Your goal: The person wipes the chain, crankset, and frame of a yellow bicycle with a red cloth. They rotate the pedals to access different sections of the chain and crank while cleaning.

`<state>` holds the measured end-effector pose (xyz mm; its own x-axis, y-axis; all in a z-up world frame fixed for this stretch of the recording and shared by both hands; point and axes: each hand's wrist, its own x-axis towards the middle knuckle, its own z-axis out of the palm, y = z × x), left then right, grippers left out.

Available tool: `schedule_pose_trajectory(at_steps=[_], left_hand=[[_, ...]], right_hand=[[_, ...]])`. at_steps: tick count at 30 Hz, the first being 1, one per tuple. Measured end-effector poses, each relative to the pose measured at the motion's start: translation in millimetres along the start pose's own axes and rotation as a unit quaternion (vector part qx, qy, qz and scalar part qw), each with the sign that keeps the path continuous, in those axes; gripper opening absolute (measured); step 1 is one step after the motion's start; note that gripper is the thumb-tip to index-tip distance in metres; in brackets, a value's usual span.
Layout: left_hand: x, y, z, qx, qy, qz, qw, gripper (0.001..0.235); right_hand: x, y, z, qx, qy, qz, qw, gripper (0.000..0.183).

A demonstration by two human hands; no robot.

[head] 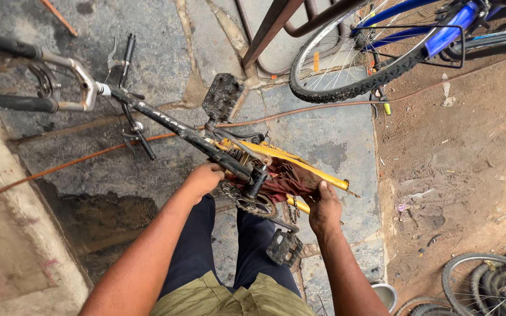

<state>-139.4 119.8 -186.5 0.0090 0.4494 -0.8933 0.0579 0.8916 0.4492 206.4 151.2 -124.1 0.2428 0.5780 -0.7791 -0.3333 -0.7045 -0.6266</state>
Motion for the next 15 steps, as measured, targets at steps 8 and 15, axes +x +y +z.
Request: schedule_pose_trajectory(at_steps=[8, 15], left_hand=[[2.8, -18.5, 5.9, -0.004, 0.049, 0.032, 0.998, 0.039], [-0.1, -48.7, 18.3, -0.148, 0.072, -0.083, 0.983, 0.047]], right_hand=[[1.2, -12.2, 12.6, 0.059, 0.15, -0.025, 0.987, 0.032], [29.9, -42.5, 27.9, 0.135, 0.068, -0.033, 0.988, 0.036]])
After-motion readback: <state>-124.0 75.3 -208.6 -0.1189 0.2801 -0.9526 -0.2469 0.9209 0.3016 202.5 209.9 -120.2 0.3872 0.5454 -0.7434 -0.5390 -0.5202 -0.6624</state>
